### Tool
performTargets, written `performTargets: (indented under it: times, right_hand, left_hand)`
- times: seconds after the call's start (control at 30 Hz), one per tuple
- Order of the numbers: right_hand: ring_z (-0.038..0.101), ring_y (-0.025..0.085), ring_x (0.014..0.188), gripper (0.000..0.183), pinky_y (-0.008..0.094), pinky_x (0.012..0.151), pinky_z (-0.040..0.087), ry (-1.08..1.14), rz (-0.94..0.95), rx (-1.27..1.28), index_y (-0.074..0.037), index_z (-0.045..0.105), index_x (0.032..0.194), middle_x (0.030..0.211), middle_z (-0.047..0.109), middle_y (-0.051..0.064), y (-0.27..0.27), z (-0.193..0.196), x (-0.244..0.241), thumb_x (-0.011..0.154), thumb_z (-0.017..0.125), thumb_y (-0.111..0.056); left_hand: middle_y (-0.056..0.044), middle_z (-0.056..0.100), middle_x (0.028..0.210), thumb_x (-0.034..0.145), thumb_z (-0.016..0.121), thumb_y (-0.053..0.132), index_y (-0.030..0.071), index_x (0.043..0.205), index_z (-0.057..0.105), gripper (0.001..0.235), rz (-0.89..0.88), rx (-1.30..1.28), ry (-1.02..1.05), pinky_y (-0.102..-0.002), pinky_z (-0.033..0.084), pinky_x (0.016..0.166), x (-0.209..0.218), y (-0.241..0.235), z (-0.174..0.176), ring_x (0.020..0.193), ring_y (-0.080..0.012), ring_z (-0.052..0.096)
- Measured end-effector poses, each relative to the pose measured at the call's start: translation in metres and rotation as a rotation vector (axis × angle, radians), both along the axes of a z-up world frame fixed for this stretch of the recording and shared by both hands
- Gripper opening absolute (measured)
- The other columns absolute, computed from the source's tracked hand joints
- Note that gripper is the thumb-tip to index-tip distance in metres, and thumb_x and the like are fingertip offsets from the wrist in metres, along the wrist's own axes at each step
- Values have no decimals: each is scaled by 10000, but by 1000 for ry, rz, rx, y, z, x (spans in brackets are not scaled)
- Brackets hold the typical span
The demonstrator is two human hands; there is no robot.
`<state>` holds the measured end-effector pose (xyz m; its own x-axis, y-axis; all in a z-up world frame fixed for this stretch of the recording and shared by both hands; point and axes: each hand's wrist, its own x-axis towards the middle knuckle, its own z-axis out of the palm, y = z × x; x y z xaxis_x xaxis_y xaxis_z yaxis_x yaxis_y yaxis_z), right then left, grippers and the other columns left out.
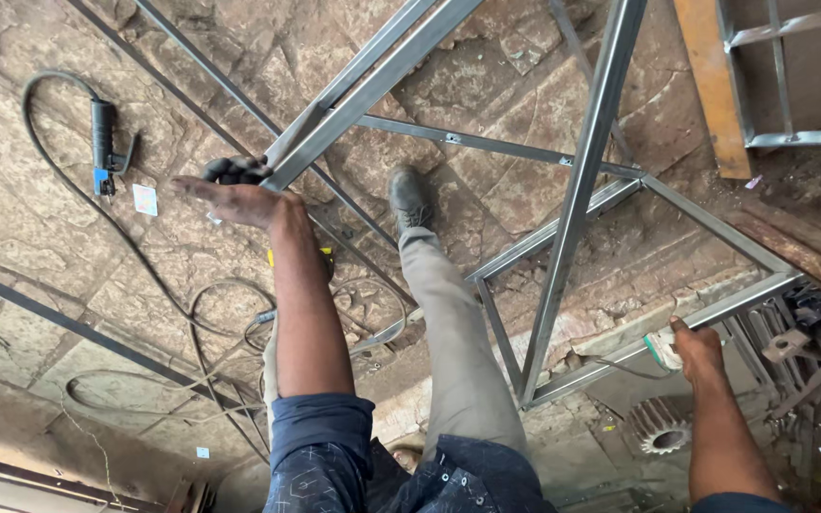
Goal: The person welds the joints of a rectangular metal frame using a welding electrode, then measures the dimensions of a larger metal structure with a tape measure.
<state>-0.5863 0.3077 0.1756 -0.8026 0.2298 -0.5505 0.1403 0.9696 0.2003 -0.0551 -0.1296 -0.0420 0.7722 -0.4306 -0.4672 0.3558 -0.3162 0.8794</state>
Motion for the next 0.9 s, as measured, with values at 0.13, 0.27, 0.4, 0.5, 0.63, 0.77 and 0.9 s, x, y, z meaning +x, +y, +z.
performTargets:
  times: [0.13,0.27,0.4,0.5,0.63,0.77,0.9]
  right_hand:
    - [631,242,699,506,417,600,512,-19,48,-22,168,680,1097,931,701,199,2,-3,-3,959,780,-308]
    - [597,242,674,534,416,590,515,-20,26,18,183,669,1086,901,680,209,8,-6,-7,971,788,-325]
    - [612,223,682,520,410,585,511,-21,29,-9,167,673,1080,903,692,179,17,-8,-10,960,788,-325]
    - [637,233,679,523,397,589,530,-14,19,-17,163,661,1081,897,690,186,20,-9,-11,958,785,-330]
    - [608,250,692,552,419,587,508,-11,25,-8,189,674,1074,899,682,207,20,-9,-9,973,797,-339]
    - [632,254,701,535,420,605,506,-12,63,-7,165,683,1096,896,698,185,11,-7,-6,966,790,-342]
    - [661,229,722,526,401,625,517,-11,97,-32,165,679,1104,911,705,178,6,2,2,966,796,-329]
  left_hand:
    - [32,478,634,918,466,716,155,741,502,590,19,11,43,-362,643,542,7,-2,-4,497,-117,565]
    - [29,431,614,912,463,750,158,725,453,621,-10,-24,-10,-361,641,505,12,5,-17,464,-119,530]
    - [15,455,665,999,445,677,112,934,518,573,-189,-144,-182,-312,532,475,10,15,-31,499,-109,507]
    - [-4,508,720,1054,474,562,80,1026,574,493,-270,-223,-189,-324,507,530,7,19,-27,571,-123,538]
    - [-118,720,759,1079,462,522,37,932,608,527,-417,-90,-93,-364,605,692,-1,19,-3,666,-204,703]
    - [-145,717,786,1091,484,511,28,949,600,516,-425,-136,-22,-393,599,733,-1,17,16,705,-249,716]
    - [-154,764,878,1062,471,525,44,984,608,506,-517,-101,-173,-411,629,866,15,22,26,824,-255,765]
